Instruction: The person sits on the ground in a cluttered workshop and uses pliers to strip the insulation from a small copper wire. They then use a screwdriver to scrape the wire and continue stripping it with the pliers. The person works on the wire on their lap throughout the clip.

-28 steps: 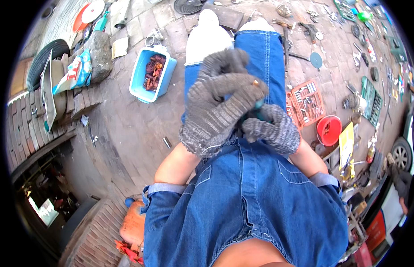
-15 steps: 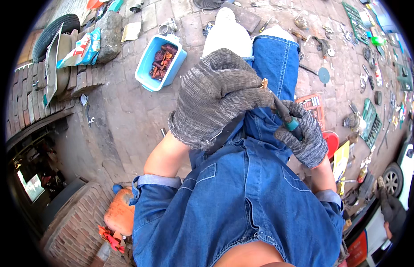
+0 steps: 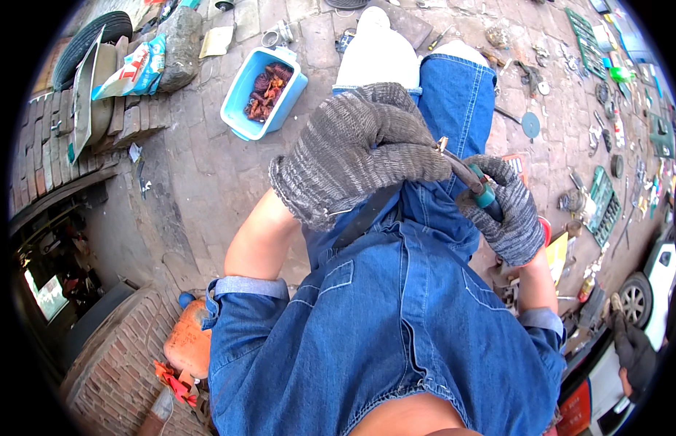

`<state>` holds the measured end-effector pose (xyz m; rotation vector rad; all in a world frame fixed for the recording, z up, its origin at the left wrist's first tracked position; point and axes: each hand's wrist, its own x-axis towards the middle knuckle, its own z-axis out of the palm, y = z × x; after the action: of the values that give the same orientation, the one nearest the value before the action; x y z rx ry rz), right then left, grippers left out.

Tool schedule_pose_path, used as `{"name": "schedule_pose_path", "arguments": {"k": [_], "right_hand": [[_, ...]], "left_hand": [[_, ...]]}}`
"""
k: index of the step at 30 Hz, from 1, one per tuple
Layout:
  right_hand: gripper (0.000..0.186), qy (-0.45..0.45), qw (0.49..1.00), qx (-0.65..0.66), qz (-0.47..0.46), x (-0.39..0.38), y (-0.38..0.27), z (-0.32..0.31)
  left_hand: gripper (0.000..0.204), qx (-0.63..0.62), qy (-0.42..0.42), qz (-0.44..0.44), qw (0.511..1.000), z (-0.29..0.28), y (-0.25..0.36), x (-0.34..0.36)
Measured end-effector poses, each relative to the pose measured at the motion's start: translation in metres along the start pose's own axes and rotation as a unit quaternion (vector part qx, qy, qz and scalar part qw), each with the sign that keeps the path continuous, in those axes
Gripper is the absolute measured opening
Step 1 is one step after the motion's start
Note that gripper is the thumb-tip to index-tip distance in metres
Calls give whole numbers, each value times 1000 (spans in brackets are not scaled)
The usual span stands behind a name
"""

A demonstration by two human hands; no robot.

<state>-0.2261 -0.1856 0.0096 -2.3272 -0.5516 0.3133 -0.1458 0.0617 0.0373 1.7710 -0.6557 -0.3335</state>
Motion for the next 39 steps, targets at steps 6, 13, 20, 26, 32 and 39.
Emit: {"name": "schedule_pose_path", "arguments": {"k": [6, 13, 20, 26, 32, 39], "right_hand": [[34, -44, 979, 174, 92, 1, -7, -7], [33, -50, 992, 92, 68, 3, -1, -8], [29, -29, 999, -18, 12, 1, 10, -7], [27, 52, 995, -54, 61, 0, 9, 5], [23, 83, 990, 43, 103, 8, 13, 4], [21, 63, 961, 217, 158, 9, 2, 4]], "left_hand": [[22, 29, -48, 64, 996, -7, -4, 2], [18, 27, 23, 31, 999, -1, -1, 1], [20, 87, 38, 45, 995, 0, 2, -1], [17, 30, 94, 7, 995, 11, 2, 4], [22, 95, 108, 65, 987, 16, 2, 17], [16, 44, 155, 56, 985, 21, 5, 22]]}}
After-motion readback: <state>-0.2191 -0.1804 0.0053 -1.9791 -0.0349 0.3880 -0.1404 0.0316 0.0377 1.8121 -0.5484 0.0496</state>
